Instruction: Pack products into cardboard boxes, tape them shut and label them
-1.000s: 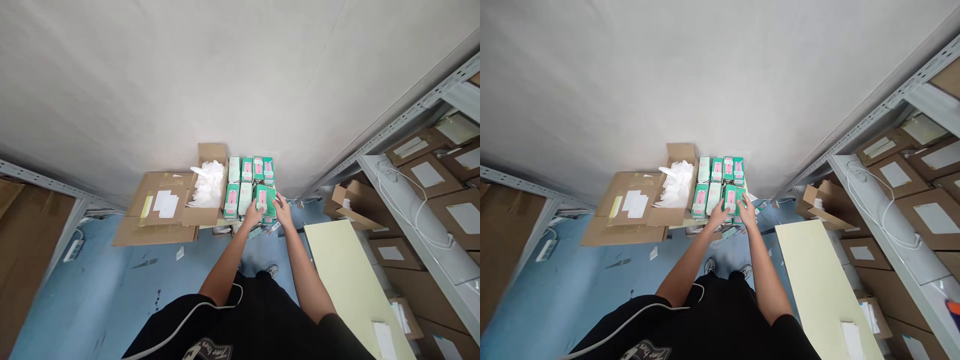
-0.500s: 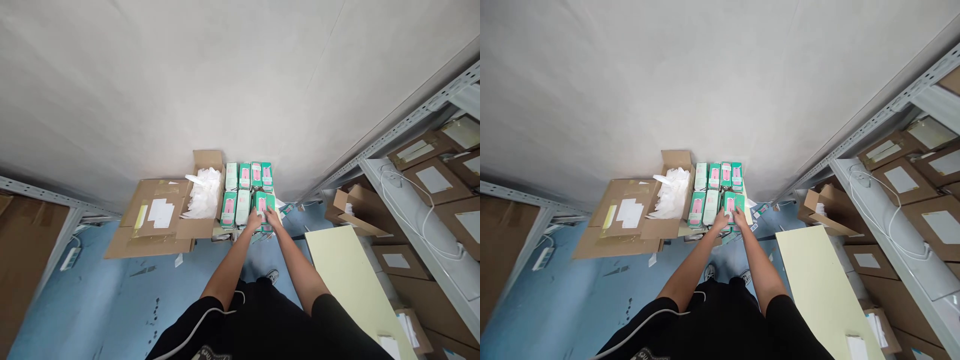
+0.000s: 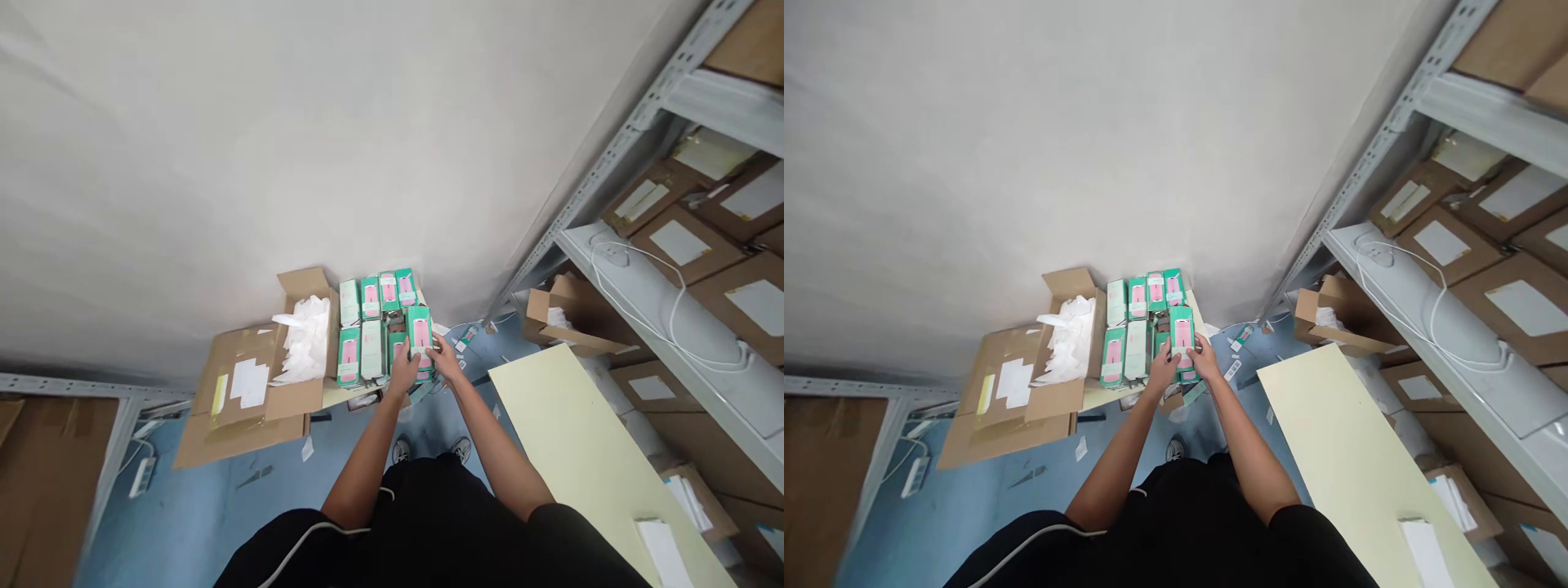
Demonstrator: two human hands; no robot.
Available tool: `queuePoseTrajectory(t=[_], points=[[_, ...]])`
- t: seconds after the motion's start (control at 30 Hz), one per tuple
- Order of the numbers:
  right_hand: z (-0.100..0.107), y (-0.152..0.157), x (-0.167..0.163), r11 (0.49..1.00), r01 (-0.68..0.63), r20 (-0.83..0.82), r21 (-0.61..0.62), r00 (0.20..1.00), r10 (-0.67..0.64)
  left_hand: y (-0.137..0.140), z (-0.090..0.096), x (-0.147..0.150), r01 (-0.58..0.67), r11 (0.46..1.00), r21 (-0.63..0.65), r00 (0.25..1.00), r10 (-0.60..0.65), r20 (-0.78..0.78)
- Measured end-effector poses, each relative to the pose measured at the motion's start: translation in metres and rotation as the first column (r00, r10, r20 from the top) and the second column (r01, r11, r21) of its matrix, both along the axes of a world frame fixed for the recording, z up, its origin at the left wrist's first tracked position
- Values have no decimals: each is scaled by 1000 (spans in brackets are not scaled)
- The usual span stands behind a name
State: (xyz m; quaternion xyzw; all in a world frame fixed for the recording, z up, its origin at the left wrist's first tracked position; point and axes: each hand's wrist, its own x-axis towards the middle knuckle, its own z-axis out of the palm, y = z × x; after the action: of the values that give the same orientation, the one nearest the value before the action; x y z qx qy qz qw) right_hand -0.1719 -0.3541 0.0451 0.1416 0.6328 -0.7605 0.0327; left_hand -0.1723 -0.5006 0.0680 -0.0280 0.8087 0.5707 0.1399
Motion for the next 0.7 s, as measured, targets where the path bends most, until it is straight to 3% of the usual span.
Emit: queuePoseTrajectory(t=[0.17, 0.33, 0.53, 0.7], points=[[20, 62, 20, 986, 167, -93, -12, 982, -167, 66, 29, 1, 128, 992, -15, 985, -129, -115], [32, 144, 59, 924, 382, -160, 11, 913, -375, 156, 46, 13, 320, 948, -8, 931, -316, -182], [35, 241, 133, 768, 637, -151, 66, 767, -623, 274, 53, 53, 591, 806, -10, 795, -585, -162], [27, 294, 200, 590, 803, -86, 83, 596, -798, 352, 37, 90, 759, 650, 37, 650, -753, -99]])
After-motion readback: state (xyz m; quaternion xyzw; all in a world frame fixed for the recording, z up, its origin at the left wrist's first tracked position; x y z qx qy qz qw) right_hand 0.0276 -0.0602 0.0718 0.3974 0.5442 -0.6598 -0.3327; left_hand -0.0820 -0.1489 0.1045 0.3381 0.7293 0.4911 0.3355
